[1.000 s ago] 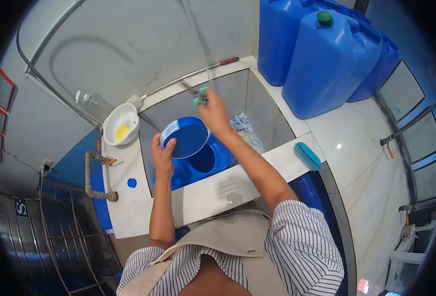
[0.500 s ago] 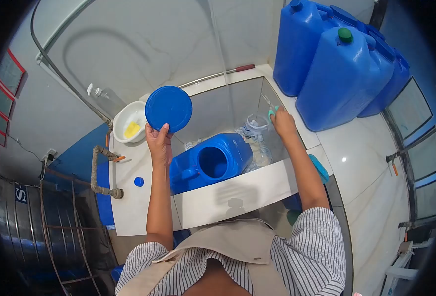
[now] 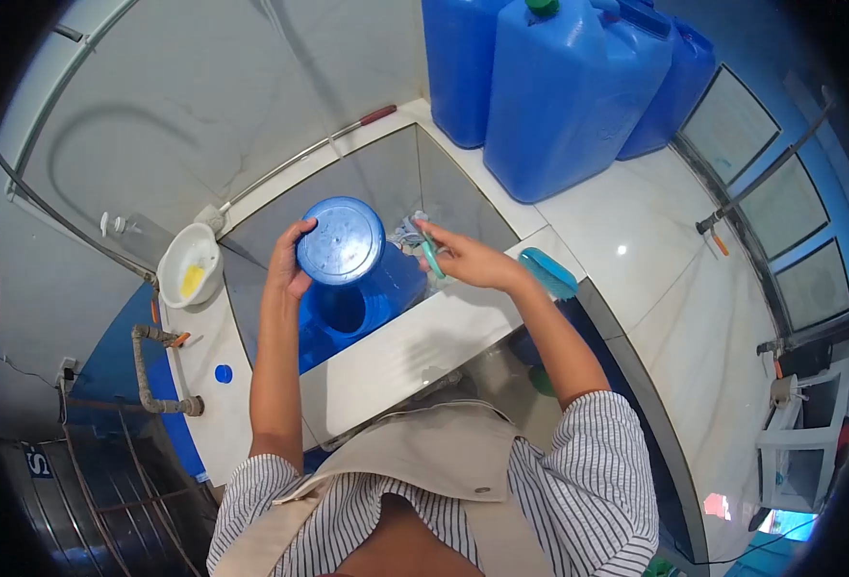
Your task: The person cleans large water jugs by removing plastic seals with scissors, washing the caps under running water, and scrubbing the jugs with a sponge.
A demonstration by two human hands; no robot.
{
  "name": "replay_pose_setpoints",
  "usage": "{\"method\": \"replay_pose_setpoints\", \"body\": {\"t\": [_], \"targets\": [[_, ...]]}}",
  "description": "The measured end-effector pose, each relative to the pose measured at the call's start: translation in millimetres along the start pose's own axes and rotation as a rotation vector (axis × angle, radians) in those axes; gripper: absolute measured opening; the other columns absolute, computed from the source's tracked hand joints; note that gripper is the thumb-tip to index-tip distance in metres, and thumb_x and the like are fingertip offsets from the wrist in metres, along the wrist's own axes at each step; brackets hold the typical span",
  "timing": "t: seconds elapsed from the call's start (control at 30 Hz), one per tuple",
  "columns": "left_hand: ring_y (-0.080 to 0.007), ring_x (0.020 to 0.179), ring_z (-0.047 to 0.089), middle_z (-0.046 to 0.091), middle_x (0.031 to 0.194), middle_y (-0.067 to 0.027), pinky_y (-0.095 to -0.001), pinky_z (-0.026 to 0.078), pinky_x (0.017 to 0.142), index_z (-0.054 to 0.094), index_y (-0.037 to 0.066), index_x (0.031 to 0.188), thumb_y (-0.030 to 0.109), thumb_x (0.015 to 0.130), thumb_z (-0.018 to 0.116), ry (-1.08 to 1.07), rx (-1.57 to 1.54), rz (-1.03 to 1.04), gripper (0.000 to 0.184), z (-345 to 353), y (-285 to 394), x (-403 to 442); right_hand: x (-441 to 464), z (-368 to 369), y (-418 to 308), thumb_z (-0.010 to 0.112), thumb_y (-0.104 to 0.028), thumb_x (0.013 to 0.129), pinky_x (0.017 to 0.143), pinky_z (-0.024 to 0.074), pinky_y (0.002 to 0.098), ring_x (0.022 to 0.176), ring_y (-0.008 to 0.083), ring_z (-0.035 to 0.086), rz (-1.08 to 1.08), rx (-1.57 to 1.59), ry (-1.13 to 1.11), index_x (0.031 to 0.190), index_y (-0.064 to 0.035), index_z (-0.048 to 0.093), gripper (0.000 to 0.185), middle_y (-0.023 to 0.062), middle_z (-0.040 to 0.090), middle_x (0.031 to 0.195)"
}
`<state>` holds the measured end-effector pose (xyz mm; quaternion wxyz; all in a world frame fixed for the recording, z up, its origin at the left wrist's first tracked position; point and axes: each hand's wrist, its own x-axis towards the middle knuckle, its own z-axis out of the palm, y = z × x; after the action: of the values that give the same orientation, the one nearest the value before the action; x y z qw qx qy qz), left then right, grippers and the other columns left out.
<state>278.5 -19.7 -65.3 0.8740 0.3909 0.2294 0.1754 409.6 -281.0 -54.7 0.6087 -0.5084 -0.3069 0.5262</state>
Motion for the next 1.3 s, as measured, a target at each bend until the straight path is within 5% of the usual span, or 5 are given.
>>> {"method": "replay_pose_setpoints", "body": {"t": [0.07, 0.33, 0.4, 0.7, 1.3], "targets": [[-0.0196, 0.078, 0.061, 0.06, 0.088, -0.0085, -0.0343, 0.054, 0.075, 0.056, 0.002, 0.096, 0.017, 0.076, 0.059, -0.122, 0.051, -0.101, 0.025, 6.1, 6.8, -1.4, -6.4, -1.2, -4.3, 0.059, -0.02, 0.089, 0.076, 0.0523, 0.0283, 0.08, 0.0219, 0.065, -0.189, -1.189, 0.469, 0.135, -0.0045, 0.033, 0.055, 0.0073, 0.059, 0.095], [-0.0178, 0.081, 0.063, 0.062, 0.095, -0.0116, -0.0303, 0.054, 0.076, 0.055, -0.002, 0.109, 0.017, 0.078, 0.061, -0.301, 0.4, -0.197, 0.037, 34.2, 15.4, -12.9, -15.0, 1.0, 1.6, 0.062, -0.018, 0.085, 0.067, 0.0521, 0.0294, 0.079, 0.019, 0.066, -0.074, 0.409, 0.197, 0.125, -0.0036, 0.045, 0.046, 0.0123, 0.058, 0.091], [-0.0171, 0.081, 0.063, 0.063, 0.095, -0.0111, -0.0303, 0.054, 0.076, 0.055, -0.001, 0.111, 0.02, 0.079, 0.063, -0.315, 0.437, -0.217, 0.039, 42.4, 16.0, -13.8, -16.8, 3.6, -1.0, 0.06, -0.018, 0.086, 0.073, 0.0539, 0.0333, 0.088, 0.0232, 0.064, -0.357, -1.285, 0.533, 0.134, -0.0085, 0.037, 0.054, 0.0102, 0.058, 0.095], [-0.0124, 0.069, 0.06, 0.06, 0.08, -0.0038, -0.0271, 0.053, 0.062, 0.06, 0.007, 0.089, 0.027, 0.079, 0.067, -0.231, 0.645, -0.218, 0.023, 45.4, 18.6, -6.0, -22.3, 5.8, 8.0, 0.048, -0.008, 0.09, 0.08, 0.0514, 0.0294, 0.094, 0.0192, 0.061, 0.001, 0.145, 0.151, 0.14, -0.0076, 0.031, 0.053, 0.0101, 0.054, 0.106], [-0.0174, 0.076, 0.063, 0.062, 0.085, -0.0092, -0.03, 0.055, 0.066, 0.059, 0.004, 0.089, 0.029, 0.08, 0.068, -0.23, 0.32, -0.31, 0.028, 56.3, 5.0, -7.9, 25.8, 18.6, 35.2, 0.058, -0.018, 0.089, 0.066, 0.0509, 0.0266, 0.086, 0.0104, 0.054, -0.3, 0.035, 0.398, 0.123, -0.0063, 0.041, 0.04, 0.0068, 0.053, 0.097]]}}
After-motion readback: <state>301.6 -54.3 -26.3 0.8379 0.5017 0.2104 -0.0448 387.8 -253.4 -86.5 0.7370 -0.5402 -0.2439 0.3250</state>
